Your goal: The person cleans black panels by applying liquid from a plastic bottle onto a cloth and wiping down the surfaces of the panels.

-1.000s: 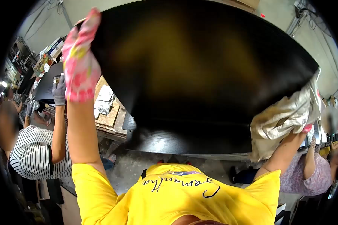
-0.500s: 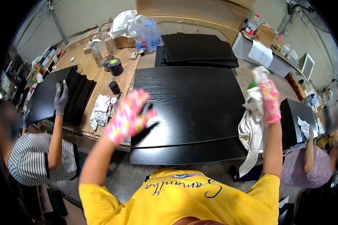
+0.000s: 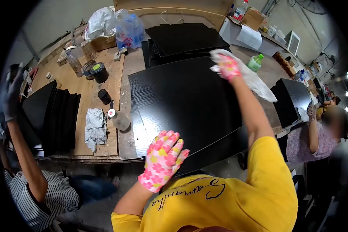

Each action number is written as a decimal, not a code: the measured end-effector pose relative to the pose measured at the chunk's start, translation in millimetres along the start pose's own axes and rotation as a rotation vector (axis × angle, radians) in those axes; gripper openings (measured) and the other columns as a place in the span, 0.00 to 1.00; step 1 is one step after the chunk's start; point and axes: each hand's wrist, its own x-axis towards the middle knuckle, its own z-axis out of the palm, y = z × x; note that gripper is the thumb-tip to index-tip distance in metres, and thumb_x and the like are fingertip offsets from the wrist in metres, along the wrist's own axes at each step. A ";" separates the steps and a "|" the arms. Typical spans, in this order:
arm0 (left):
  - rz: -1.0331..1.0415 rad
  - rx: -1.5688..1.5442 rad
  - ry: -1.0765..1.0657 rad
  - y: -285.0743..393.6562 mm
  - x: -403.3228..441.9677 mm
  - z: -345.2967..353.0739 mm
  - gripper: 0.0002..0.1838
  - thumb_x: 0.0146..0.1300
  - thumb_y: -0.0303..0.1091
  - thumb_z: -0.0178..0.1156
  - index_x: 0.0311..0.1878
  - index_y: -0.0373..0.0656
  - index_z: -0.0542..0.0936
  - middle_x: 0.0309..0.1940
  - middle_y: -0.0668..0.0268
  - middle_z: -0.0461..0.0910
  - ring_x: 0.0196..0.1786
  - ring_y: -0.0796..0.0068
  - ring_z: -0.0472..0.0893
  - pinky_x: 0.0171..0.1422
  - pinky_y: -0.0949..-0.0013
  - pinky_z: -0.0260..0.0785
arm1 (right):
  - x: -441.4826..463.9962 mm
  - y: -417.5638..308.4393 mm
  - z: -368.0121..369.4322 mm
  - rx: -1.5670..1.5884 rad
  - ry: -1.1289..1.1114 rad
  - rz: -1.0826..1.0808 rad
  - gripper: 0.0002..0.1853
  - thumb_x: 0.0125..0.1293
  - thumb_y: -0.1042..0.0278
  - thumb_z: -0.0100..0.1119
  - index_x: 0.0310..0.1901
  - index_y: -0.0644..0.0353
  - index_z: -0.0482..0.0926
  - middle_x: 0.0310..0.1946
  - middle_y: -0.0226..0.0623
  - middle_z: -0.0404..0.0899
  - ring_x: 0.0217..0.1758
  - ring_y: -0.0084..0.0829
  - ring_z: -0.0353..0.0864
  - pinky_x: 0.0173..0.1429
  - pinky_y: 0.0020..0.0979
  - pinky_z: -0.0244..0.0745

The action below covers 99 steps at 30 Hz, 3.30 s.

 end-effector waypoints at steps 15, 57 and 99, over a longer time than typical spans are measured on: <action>-0.018 -0.048 0.048 8.2 1.7 -0.9 0.13 0.49 0.30 0.74 0.39 0.42 0.84 0.44 0.60 0.85 0.51 0.54 0.82 0.63 0.53 0.72 | -28.6 -34.0 23.0 -0.244 -0.021 -0.534 0.14 0.67 0.59 0.53 0.48 0.57 0.81 0.48 0.44 0.81 0.54 0.41 0.81 0.61 0.42 0.73; -0.021 -0.112 -0.055 -17.3 -12.9 -19.0 0.38 0.65 0.46 0.64 0.72 0.35 0.63 0.73 0.45 0.60 0.75 0.46 0.59 0.78 0.51 0.50 | -260.1 -86.1 6.4 -0.491 0.214 -0.582 0.16 0.62 0.57 0.55 0.47 0.55 0.80 0.48 0.42 0.82 0.53 0.42 0.81 0.58 0.44 0.73; -0.037 -0.085 0.345 -20.0 -58.9 -25.2 0.22 0.45 0.26 0.77 0.46 0.44 0.84 0.42 0.62 0.82 0.44 0.61 0.82 0.44 0.62 0.74 | -194.6 -84.2 27.4 -0.258 0.230 -0.546 0.22 0.62 0.63 0.55 0.58 0.58 0.75 0.52 0.50 0.77 0.54 0.50 0.75 0.62 0.47 0.69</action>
